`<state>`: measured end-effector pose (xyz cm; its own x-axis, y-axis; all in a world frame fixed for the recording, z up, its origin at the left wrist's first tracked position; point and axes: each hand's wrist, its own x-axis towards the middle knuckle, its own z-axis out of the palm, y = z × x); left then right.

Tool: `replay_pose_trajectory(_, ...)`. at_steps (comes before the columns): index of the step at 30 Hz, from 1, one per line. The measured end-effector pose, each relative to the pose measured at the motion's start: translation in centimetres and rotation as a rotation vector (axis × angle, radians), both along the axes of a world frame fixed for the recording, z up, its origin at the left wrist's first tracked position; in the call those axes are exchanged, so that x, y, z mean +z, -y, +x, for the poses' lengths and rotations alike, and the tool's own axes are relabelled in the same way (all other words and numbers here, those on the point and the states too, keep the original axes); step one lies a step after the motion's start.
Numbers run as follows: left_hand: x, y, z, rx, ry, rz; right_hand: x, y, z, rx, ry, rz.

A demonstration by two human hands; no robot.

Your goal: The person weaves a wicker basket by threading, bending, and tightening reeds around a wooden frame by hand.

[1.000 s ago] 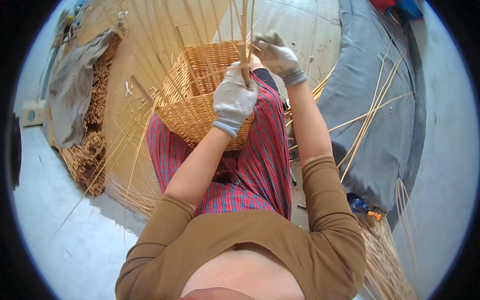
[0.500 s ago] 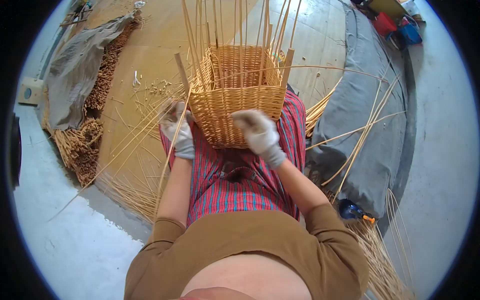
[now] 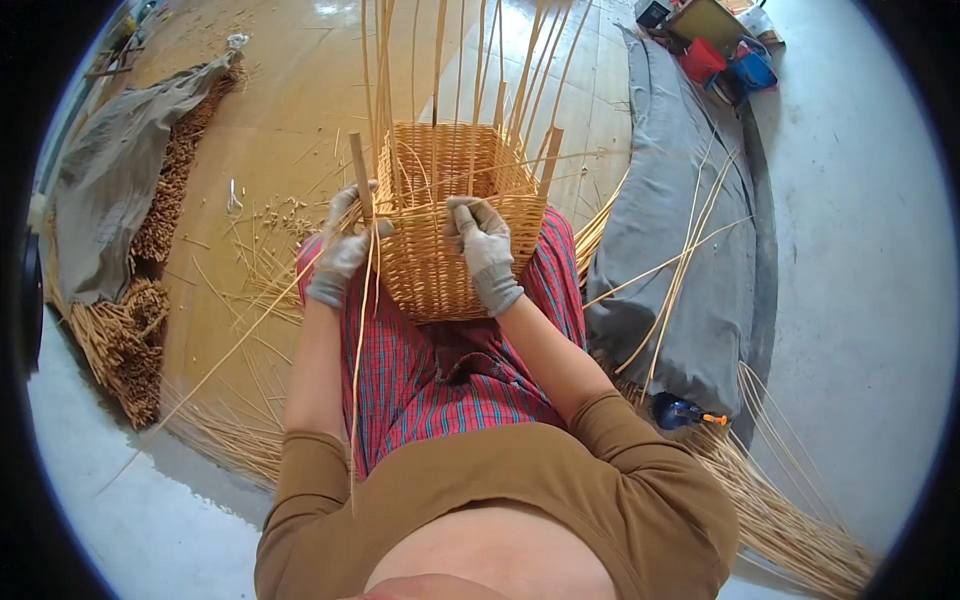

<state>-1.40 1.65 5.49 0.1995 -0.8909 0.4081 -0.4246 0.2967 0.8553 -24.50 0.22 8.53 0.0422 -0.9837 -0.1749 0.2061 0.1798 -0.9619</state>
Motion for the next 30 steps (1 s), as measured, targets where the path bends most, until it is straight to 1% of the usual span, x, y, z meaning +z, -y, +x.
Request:
replay_pose_trajectory(1, 0.3, 0.9, 0.7, -0.148, -0.080, 0.111, 0.0, 0.8, 0.2, -0.011, 0.012, -0.037)
replay_pose_trajectory(2, 1.9, 1.3, 0.9, -0.293, -0.159, 0.222, 0.5, 1.5, 0.4, -0.007, 0.012, -0.043)
replay_pose_trajectory(3, 3.4, 1.2, 1.1, -0.310, -0.152, 0.372, 1.0, 1.9, 0.3, -0.011, -0.025, -0.022)
replay_pose_trajectory(4, 3.1, 1.3, 1.3, -0.310, -0.151, 0.374, 1.3, 2.4, 0.3, -0.016, -0.061, 0.003)
replay_pose_trajectory(5, 2.4, 1.8, 1.4, -0.335, -0.140, 0.380, 0.9, 3.5, 0.2, 0.045, -0.112, -0.143)
replay_pose_trajectory(6, 1.9, 2.3, 1.5, -0.358, -0.131, 0.381, 0.9, 4.5, 0.5, 0.046, -0.109, -0.150)
replay_pose_trajectory(7, 1.3, 2.3, 1.1, -0.295, -0.082, 0.254, 2.7, 4.7, 1.5, 0.094, -0.198, -0.365)
replay_pose_trajectory(8, 0.2, 2.2, 0.4, -0.293, -0.082, 0.253, 4.3, 4.9, 2.6, 0.145, -0.287, -0.579)
replay_pose_trajectory(10, -2.2, 2.3, -1.1, -0.169, -0.476, 0.220, 6.0, 7.4, 5.1, 0.168, -0.716, -1.193)
replay_pose_trajectory(11, -2.9, 2.3, -1.6, -0.100, -0.424, 0.164, 6.8, 8.3, 6.8, 0.166, -0.714, -1.191)
replay_pose_trajectory(12, -2.8, 2.2, -2.0, -0.101, -0.424, 0.169, 7.5, 8.9, 8.5, 0.148, -0.973, -0.989)
replay_pose_trajectory(13, -2.7, 2.1, -2.5, -0.092, -0.576, 0.204, 8.2, 9.0, 9.4, 0.133, -1.218, -0.771)
replay_pose_trajectory(14, -2.8, 2.2, -2.6, -0.078, -0.728, 0.232, 9.1, 8.9, 9.4, 0.140, -1.217, -0.775)
replay_pose_trajectory(15, -3.3, 2.6, -2.5, -0.062, -0.641, 0.177, 10.1, 8.7, 9.3, 0.195, -1.123, -0.686)
replay_pose_trajectory(16, -2.9, 2.5, -2.5, -0.052, -0.647, 0.175, 10.5, 8.5, 8.9, 0.249, -1.032, -0.593)
replay_pose_trajectory(17, -2.1, 2.3, -2.7, -0.019, -0.637, 0.217, 9.5, 7.8, 8.1, 0.154, -0.892, -0.751)
replay_pose_trajectory(18, -1.5, 2.1, -3.0, 0.011, -0.631, 0.262, 8.6, 6.9, 6.5, 0.211, -0.432, -0.645)
replay_pose_trajectory(19, -1.4, 1.9, -3.5, 0.023, -0.596, 0.189, 7.9, 5.5, 4.5, 0.251, 0.021, -0.511)
replay_pose_trajectory(20, -1.0, 1.5, -3.9, 0.025, -0.605, 0.199, 6.0, 4.1, 2.1, 0.145, -0.185, -0.580)
replay_pose_trajectory(21, -0.2, 1.2, -4.4, 0.128, -0.605, 0.200, 3.6, 2.7, -0.2, 0.038, -0.388, -0.651)
replay_pose_trajectory(22, 0.2, 1.1, -5.1, 0.230, -0.604, 0.198, 1.1, 0.7, -2.6, 0.112, -0.300, -0.474)
replay_pose_trajectory(23, -0.2, 1.3, -6.0, 0.290, -0.633, 0.029, -0.4, -0.5, -4.3, 0.180, -0.211, -0.298)
replay_pose_trajectory(24, -0.1, 1.2, -6.5, 0.281, -0.633, 0.039, 0.1, -0.6, -5.1, 0.169, -0.214, -0.291)
replay_pose_trajectory(26, 0.0, 0.8, -7.5, 0.441, -0.701, -0.162, 1.3, -0.4, -6.2, 0.033, -0.274, -0.152)
replay_pose_trajectory(27, -0.6, -0.1, -7.7, 0.542, -0.624, -0.089, 1.3, 0.9, -5.9, -0.086, -0.216, -0.109)
replay_pose_trajectory(28, -1.6, -1.4, -8.1, 0.512, -0.609, -0.092, 0.9, 1.4, -6.3, -0.115, -0.199, -0.113)
replay_pose_trajectory(30, -3.1, -4.0, -8.6, 0.503, -0.093, -0.061, -0.2, 2.1, -7.1, -0.055, 0.024, 0.063)
